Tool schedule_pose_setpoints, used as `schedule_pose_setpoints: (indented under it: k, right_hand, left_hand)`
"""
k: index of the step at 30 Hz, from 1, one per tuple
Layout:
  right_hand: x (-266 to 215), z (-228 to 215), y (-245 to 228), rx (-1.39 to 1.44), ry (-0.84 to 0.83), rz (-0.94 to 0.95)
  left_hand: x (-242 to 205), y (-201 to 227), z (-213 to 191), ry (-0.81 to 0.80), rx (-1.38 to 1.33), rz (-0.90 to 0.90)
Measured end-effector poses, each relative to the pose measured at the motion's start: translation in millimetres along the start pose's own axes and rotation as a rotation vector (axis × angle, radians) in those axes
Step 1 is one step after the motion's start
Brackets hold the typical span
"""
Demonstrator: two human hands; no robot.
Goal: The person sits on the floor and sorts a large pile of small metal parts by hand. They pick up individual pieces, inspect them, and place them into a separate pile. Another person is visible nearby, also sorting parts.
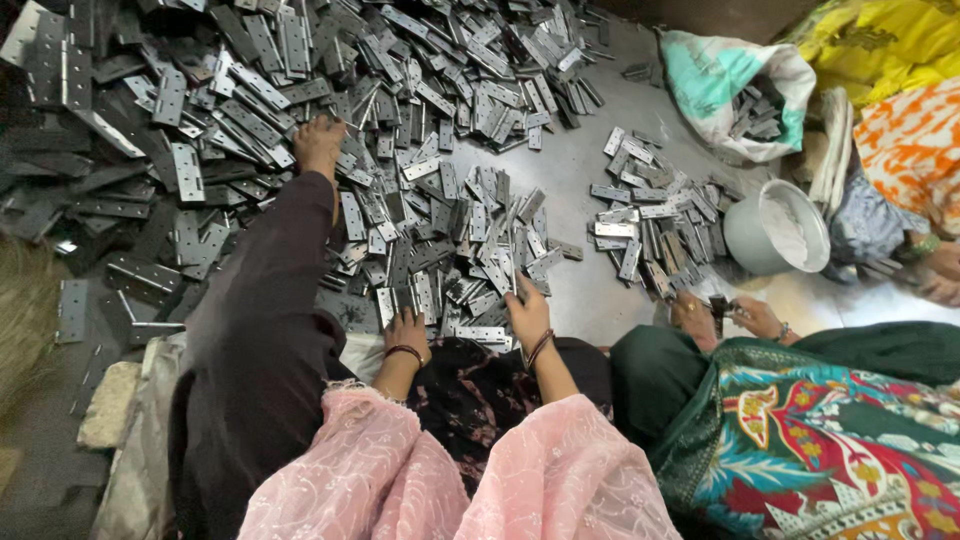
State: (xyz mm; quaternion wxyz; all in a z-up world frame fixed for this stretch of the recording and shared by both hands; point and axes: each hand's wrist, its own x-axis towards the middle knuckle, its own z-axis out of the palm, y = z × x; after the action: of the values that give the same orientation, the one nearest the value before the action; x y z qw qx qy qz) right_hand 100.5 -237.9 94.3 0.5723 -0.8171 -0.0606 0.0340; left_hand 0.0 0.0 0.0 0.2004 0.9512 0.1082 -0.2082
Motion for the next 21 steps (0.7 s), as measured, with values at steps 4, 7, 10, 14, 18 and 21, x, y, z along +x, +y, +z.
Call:
schedule_pose_setpoints:
  k: [4,7,10,14,18,21]
  right_hand:
    - [76,3,-24,-0.333,-0.021,0.083]
    - [118,14,-29,-0.426,-0.014,0.034]
    - [132,22,-21,-0.319,-0.043,0.181]
    - [103,39,0,-0.480,0.039,0.107]
    - [49,34,17,-0.474,0.141,-0.094]
    - [10,22,23,-0.415,0.117,0.015]
  left_hand:
    - [-2,1,-21,-0.111,-0.006,-0.011]
    - [-4,1,-36,-0.193,-0.026,-0.012]
    - [-6,2,-42,-0.230,-0.032,-0.022]
    - [-7,1,-43,-0.198,0.005,-0.018]
    - [-2,2,-37,-0.239,0.010,-0.026]
    - [2,2,-33,-0.169,0.025,-0.008]
